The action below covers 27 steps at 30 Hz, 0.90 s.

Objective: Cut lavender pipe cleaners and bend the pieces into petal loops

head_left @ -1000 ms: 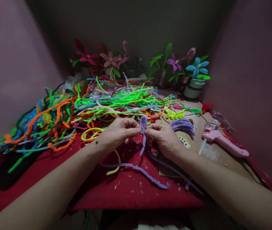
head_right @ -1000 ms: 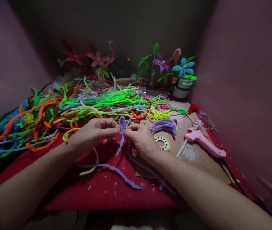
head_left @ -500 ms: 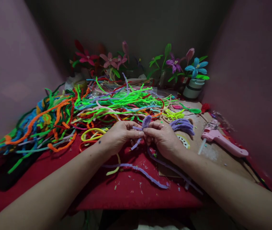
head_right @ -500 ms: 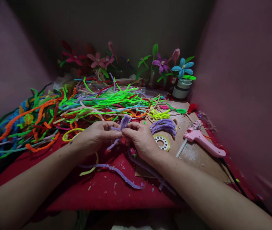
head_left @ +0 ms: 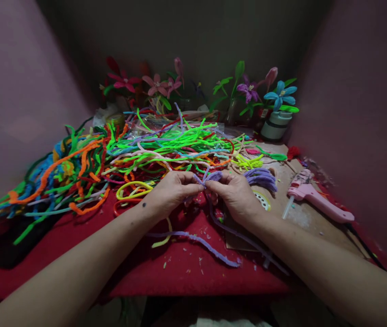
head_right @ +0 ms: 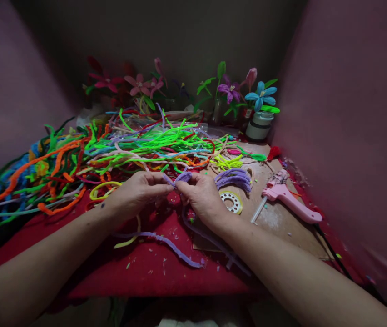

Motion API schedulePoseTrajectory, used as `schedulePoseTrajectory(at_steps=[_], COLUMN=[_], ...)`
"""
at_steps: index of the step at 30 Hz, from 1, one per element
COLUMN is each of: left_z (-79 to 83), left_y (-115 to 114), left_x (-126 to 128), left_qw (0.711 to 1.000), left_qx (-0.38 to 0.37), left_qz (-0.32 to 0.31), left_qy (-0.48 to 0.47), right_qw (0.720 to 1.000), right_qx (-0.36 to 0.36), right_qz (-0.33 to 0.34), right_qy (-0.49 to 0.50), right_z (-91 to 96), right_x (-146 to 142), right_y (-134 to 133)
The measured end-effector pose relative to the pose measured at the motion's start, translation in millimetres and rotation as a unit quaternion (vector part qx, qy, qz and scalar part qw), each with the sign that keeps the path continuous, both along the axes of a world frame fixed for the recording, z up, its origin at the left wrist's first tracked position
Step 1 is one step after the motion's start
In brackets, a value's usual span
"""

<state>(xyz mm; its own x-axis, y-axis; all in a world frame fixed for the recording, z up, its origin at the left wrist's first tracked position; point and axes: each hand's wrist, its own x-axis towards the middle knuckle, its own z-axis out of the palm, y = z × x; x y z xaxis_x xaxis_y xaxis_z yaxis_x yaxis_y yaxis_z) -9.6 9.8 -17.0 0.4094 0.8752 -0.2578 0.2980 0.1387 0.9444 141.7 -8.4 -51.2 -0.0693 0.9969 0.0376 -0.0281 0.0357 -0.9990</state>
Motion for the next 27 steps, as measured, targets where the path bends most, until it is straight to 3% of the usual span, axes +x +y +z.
schedulePoseTrajectory(at_steps=[6, 9, 11, 14, 15, 16, 17, 19, 21, 22, 24, 27], left_z=[-3.7, -12.1, -19.2, -26.1, -26.5, -25.6, -23.6, -17.2, -9.9, -6.9, -3.8, -5.2], left_y=[0.4, 0.9, 1.1, 0.3, -0.2, -0.7, -1.1, -1.1, 0.5, 2.0, 5.8, 11.0], left_x=[0.4, -1.6, -3.9, -6.7, -7.1, -7.1, -6.9, -6.2, -6.5, -7.2, -9.8, -14.0], left_qw=[0.995, 0.965, 0.897, 0.746, 0.713, 0.703, 0.718, 0.808, 0.921, 0.962, 0.996, 0.99], left_qx=[0.089, 0.237, 0.397, 0.592, 0.62, 0.629, 0.62, 0.537, 0.363, 0.257, 0.069, -0.075], left_qz=[-0.028, -0.046, -0.07, -0.131, -0.145, -0.146, -0.136, -0.095, -0.062, -0.056, -0.055, -0.071], left_qy=[0.038, 0.106, 0.181, 0.276, 0.292, 0.297, 0.286, 0.222, 0.123, 0.068, -0.027, -0.1], right_qw=[0.999, 0.998, 0.997, 0.992, 0.99, 0.989, 0.989, 0.99, 0.993, 0.995, 0.998, 0.999], right_qx=[-0.015, -0.05, -0.076, -0.106, -0.112, -0.115, -0.113, -0.099, -0.072, -0.054, -0.018, 0.021], right_qz=[0.006, 0.022, 0.032, 0.043, 0.045, 0.046, 0.043, 0.036, 0.032, 0.034, 0.035, 0.035], right_qy=[-0.043, -0.022, 0.008, 0.058, 0.07, 0.08, 0.086, 0.09, 0.086, 0.077, 0.051, 0.003], right_z=[4.3, 4.0, 3.5, 2.6, 2.4, 2.1, 2.0, 2.3, 3.7, 4.8, 7.8, 12.6], right_x=[0.4, 1.1, 1.3, 1.1, 1.1, 1.1, 1.2, 1.6, 2.1, 2.3, 2.3, 1.4], right_y=[-1.9, -1.4, -0.4, 1.3, 1.8, 2.3, 2.7, 3.1, 2.5, 1.8, -0.3, -4.2])
